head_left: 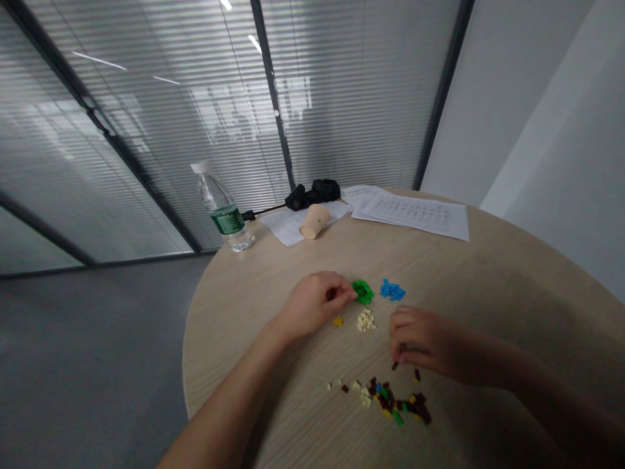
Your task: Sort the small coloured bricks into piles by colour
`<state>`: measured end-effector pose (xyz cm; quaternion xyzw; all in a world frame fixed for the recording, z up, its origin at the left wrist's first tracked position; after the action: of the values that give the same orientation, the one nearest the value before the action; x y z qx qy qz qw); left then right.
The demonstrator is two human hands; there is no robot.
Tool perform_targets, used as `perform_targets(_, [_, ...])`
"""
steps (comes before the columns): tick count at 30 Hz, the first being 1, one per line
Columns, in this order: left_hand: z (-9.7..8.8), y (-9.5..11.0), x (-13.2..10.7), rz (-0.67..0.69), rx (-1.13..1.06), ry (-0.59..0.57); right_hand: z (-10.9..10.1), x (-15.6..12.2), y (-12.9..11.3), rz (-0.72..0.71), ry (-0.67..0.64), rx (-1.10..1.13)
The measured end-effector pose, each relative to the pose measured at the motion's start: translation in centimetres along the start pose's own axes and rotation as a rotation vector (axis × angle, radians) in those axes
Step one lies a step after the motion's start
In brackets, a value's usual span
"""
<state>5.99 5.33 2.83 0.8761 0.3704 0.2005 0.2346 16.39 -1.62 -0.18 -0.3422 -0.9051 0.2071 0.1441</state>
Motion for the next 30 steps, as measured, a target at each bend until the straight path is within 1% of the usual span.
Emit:
perform_targets(2, [0.2,0.6,-0.1,0.012,-0.118,-0.028,-1.3,0.0,0.4,0.023,0.123,-0.031])
perform_targets(4, [0.3,1.5,-0.3,0.036,-0.219,-0.052,-2.9,-0.1,0.7,0.052,0.287,-0.064])
perform_targets(6, [0.5,2.4,-0.4,0.069,-0.269,-0.056,-4.0,-0.3,1.0,0.081,0.424,-0.095])
perform_targets(7, [0.5,2.7,-0.4,0.085,-0.272,-0.055,-4.2,-0.4,0.9,0.088,0.469,-0.108])
perform_targets(10, [1.1,3.2,-0.4,0.112,-0.234,-0.058,-4.0,-0.3,0.5,0.08,0.522,-0.13])
perform_targets(13, [1.6,2.8,-0.2,0.109,-0.199,-0.053,-3.5,-0.1,0.0,0.052,0.538,-0.133])
perform_targets(16, [1.6,2.8,-0.2,0.134,-0.162,-0.035,-3.5,-0.1,0.0,0.06,0.572,-0.135])
perform_targets(21, [1.7,3.1,-0.2,0.185,-0.076,-0.046,-3.6,-0.2,0.0,0.056,0.604,-0.139])
perform_targets(22, [1.4,2.8,-0.1,0.177,-0.054,-0.03,-3.7,-0.3,-0.1,0.052,0.612,-0.139])
perform_targets(24, [0.5,1.7,0.0,0.125,0.021,0.022,-4.1,-0.4,-0.2,0.055,0.639,-0.15])
perform_targets(28, [-1.6,-2.0,0.2,-0.06,0.3,0.119,-5.0,-0.8,-0.3,0.08,0.688,-0.18])
perform_targets(30, [-2.2,-3.3,0.1,-0.124,0.411,0.13,-5.3,-1.0,-0.1,0.098,0.693,-0.186])
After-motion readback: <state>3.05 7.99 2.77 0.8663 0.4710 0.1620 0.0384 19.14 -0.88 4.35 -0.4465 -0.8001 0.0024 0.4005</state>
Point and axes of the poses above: each hand's wrist, its own x-axis towards the middle knuckle, its own z-axis out of the palm, y = z × x, the point moved 9 cm from there along x, towards the middle knuckle, and after that the axes turned 2 degrees about -x, right-handed, at the moved point
